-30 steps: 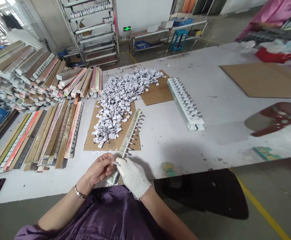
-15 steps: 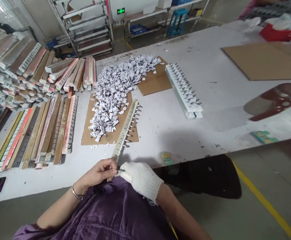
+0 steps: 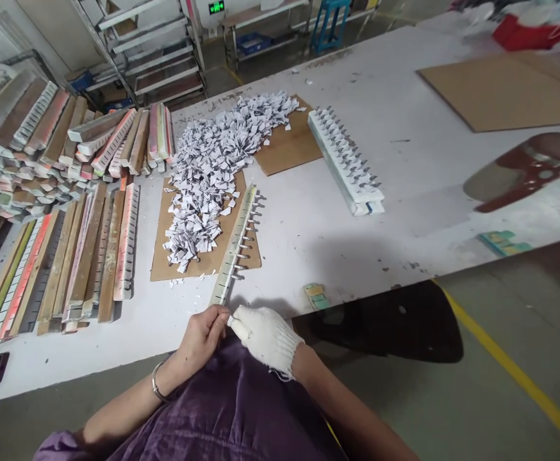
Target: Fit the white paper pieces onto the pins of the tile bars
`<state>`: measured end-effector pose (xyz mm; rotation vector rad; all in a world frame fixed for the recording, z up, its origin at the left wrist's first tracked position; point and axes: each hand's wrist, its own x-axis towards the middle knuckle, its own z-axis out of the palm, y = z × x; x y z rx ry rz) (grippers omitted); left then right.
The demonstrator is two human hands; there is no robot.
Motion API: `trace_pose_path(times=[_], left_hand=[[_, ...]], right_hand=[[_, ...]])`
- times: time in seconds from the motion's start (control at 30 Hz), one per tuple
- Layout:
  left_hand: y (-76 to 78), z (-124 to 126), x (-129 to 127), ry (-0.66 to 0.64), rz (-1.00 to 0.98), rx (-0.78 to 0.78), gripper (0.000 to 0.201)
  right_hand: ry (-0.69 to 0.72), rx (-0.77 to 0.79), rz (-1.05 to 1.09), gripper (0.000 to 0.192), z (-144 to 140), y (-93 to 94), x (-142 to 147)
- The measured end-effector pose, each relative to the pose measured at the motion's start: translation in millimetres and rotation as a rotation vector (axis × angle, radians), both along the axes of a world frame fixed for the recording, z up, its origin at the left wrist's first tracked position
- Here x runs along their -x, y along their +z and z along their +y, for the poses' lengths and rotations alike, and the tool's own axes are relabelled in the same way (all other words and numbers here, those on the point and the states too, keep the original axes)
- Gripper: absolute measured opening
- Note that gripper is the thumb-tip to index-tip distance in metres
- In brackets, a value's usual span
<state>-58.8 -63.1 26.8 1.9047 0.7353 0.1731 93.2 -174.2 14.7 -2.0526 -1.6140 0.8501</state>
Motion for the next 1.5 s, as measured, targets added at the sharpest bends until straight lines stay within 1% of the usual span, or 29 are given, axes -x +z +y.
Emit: trace_pose_path(times=[0.07, 0.1, 0.17, 0.2, 0.23, 0.3, 0.4, 0.57, 0.77, 0.87, 1.0, 1.07, 1.1, 1.13, 1.17, 1.2, 1.27, 1.3, 1.33, 1.4, 1.47, 1.5], left_hand=[[-8.7, 10, -4, 0.053, 0.046, -0.147, 0.025], [-13.6, 15, -6, 0.081, 0.066, -0.250, 0.028], [-23.7, 26, -10, 0.088, 0.108, -0.429, 0.046], [-28.4, 31, -12, 0.065, 0.131, -0.478, 0.052], [-32.8, 35, -13, 0.036, 0.154, -0.496, 0.053], [-39.9, 40, -12, 0.003, 0.176, -0.486, 0.044], [-46.2, 43, -10, 0.015, 0.130, -0.465, 0.035], [-50.8, 42, -8, 0.015, 0.111, -0.453, 0.036], [-57.2, 42, -7, -0.014, 0.132, -0.500, 0.035], [-57.1, 40, -7, -0.016, 0.166, -0.504, 0.035], [-48.5, 42, -15, 0.009, 0.180, -0.451, 0.043], [-42.2, 50, -18, 0.014, 0.131, -0.385, 0.051], [-39.4, 56, -18, 0.025, 0.096, -0.353, 0.051], [-37.5, 64, -16, 0.051, 0.063, -0.339, 0.048], [-36.7, 73, -12, 0.105, 0.040, -0.356, 0.040], [-37.2, 83, -7, 0.183, 0.032, -0.407, 0.031], [-41.8, 102, 5, 0.341, 0.059, -0.567, 0.015], [-45.2, 110, 11, 0.384, 0.081, -0.636, 0.010], [-48.7, 118, 16, 0.395, 0.099, -0.680, 0.006], [-54.1, 128, 25, 0.359, 0.102, -0.702, 0.001], [-55.0, 131, 30, 0.337, 0.078, -0.691, 0.009], [-53.2, 129, 32, 0.339, 0.066, -0.689, 0.014]], right_hand=[[-0.047, 0.049, -0.077, 0.033, 8, -4.8, -5], [-0.078, 0.071, -0.134, 0.033, 13, -7.8, -7], [-0.114, 0.123, -0.262, 0.028, 25, -14.8, -9], [-0.123, 0.147, -0.313, 0.026, 31, -18.1, -8], [-0.130, 0.163, -0.348, 0.025, 36, -20.8, -6], [-0.142, 0.174, -0.394, 0.026, 45, -23.6, -1], [-0.127, 0.168, -0.405, 0.025, 50, -22.3, 4], [-0.070, 0.157, -0.396, 0.024, 50, -21.8, 3], [0.010, 0.147, -0.354, 0.026, 58, -27.9, -3], [0.021, 0.158, -0.337, 0.026, 61, -30.4, -4], [-0.011, 0.166, -0.335, 0.026, 69, -29.2, -10], [-0.046, 0.166, -0.309, 0.024, 71, -25.3, -13], [-0.080, 0.164, -0.282, 0.024, 71, -23.5, -13], [-0.124, 0.159, -0.248, 0.025, 69, -22.6, -13], [-0.175, 0.143, -0.211, 0.028, 66, -23.1, -12], [-0.230, 0.121, -0.176, 0.032, 62, -25.5, -10], [-0.300, 0.043, -0.122, 0.040, 54, -35.8, -5], [-0.320, 0.007, -0.097, 0.042, 50, -42.9, -2], [-0.334, -0.023, -0.071, 0.044, 47, -50.4, 0], [-0.360, -0.064, -0.028, 0.046, 44, -63.3, 3], [-0.376, -0.078, 0.010, 0.047, 43, -69.3, 3], [-0.382, -0.074, 0.027, 0.047, 42, -69.0, 3]])
